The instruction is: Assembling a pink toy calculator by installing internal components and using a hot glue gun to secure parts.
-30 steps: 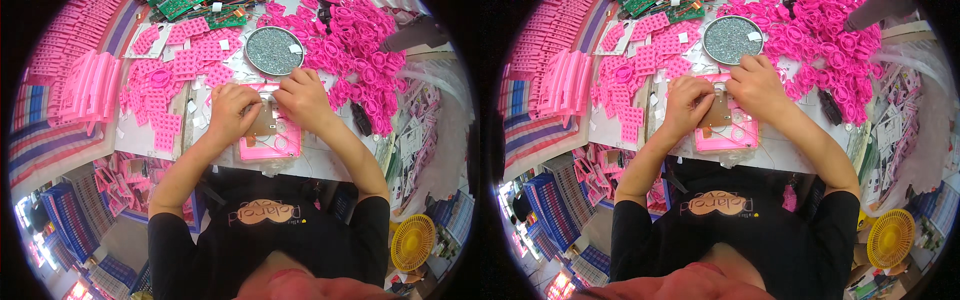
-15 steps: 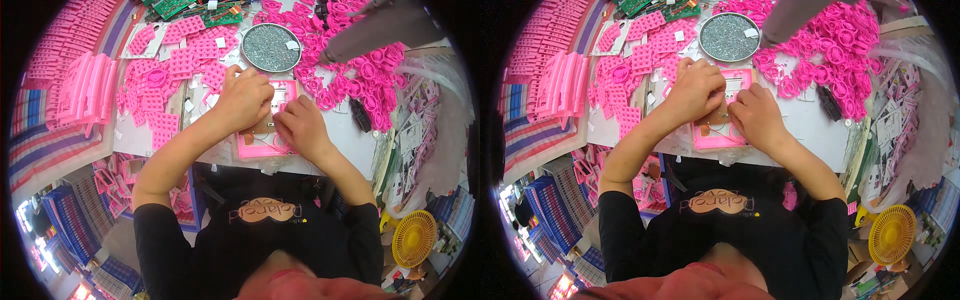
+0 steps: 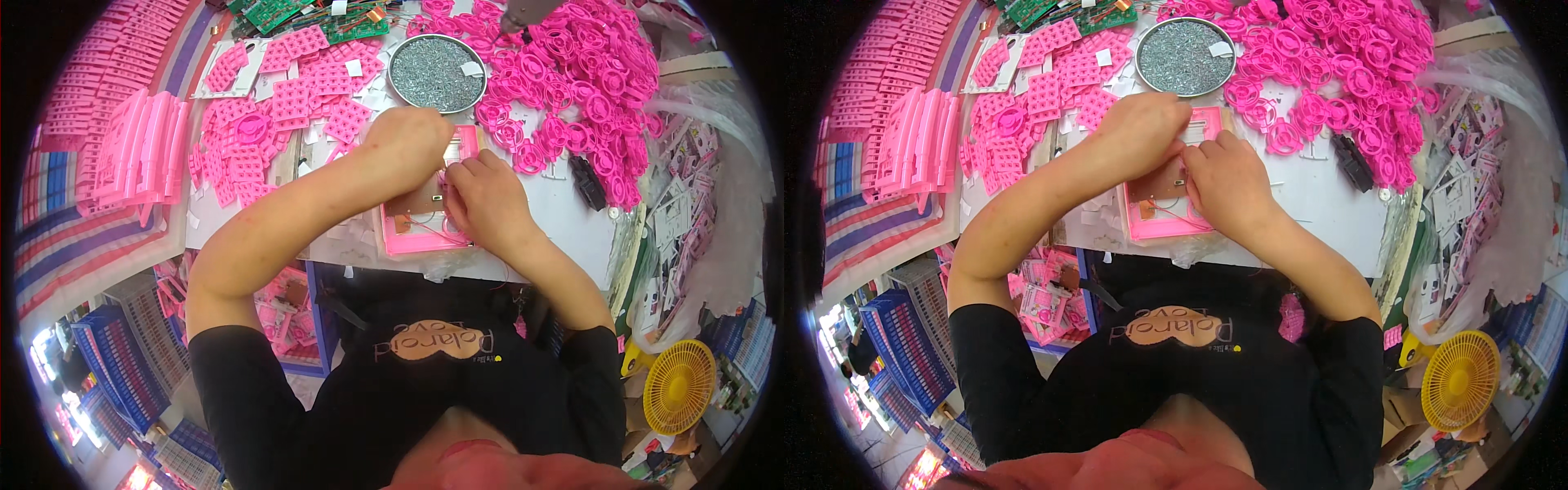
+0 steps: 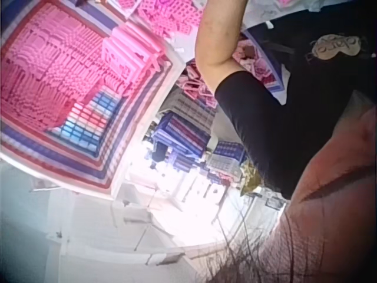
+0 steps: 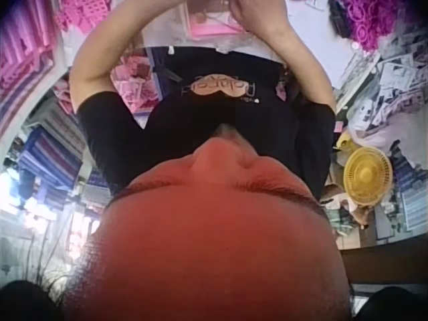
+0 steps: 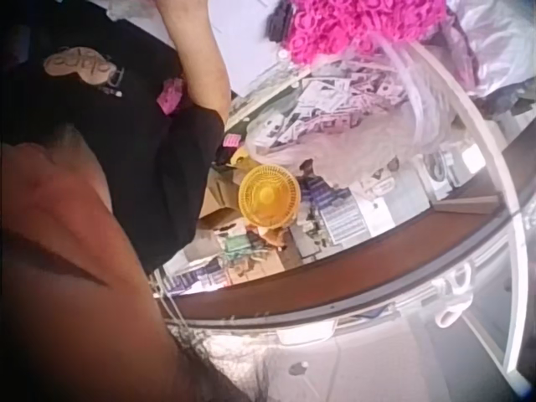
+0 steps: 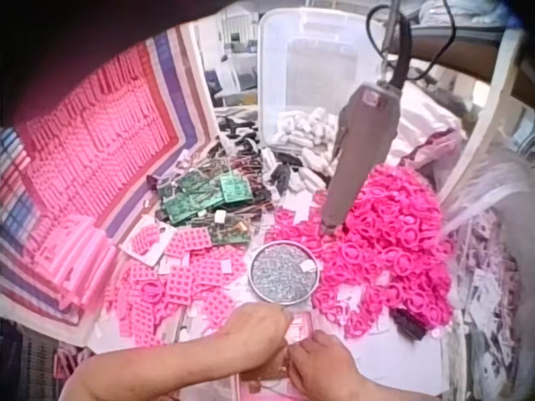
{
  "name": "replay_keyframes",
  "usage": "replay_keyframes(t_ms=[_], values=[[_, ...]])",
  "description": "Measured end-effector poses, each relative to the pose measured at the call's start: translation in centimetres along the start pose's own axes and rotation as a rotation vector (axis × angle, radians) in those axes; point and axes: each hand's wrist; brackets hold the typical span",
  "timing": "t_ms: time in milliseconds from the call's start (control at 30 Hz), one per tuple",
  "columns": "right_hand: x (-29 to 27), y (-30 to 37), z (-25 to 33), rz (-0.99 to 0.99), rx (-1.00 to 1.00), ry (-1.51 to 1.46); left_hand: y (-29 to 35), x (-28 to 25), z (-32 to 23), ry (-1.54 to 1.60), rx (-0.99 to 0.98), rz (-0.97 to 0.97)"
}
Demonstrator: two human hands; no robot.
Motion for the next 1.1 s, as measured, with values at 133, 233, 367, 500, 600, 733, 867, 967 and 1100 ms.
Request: replay_keyframes(t_ms=[133,233,367,500,600,733,867,967,1100], values=[[-0.3,-1.0,-0.7,0.010,-0.019,-0.058,0.4,-0.3,0.8,0.215,-0.175,0.034],[0.8,-1.1,-1.9,-0.113,-0.043,-0.117,0.4,-0.5,1.1,0.290,-0.213,0.040],[1.7,-0.9,-2.3,-0.207,0.033,-0.113,0.5,-0.1,0.9,0.253,-0.210,0.035],[1.2,-1.1,-2.4,-0.111,0.008,-0.095,0.8,0.1,1.1,0.270,-0.203,0.014],[-0.5,-2.1,-3.1,0.012,-0.158,-0.088,1.2,0.7,1.3,0.265,-0.189,-0.018],[-1.3,-2.2,-3.5,0.060,-0.323,-0.085,1.1,0.4,1.2,0.268,-0.213,-0.001],[-2.0,-2.9,-3.5,0.170,-0.392,-0.043,1.1,0.3,1.1,0.259,-0.175,-0.008],[-2.5,-3.8,-2.2,0.331,-0.535,0.171,1.2,0.5,1.1,0.227,-0.125,-0.005],[-2.2,-6.1,-2.5,0.474,-0.679,0.062,0.9,0.3,1.8,0.193,-0.061,0.108]])
Point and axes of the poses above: each hand's wrist, its own y-axis away from the middle knuckle, its own x-axis out of the palm, z = x × y, and after that the axes turned 14 degrees about -z, right-handed
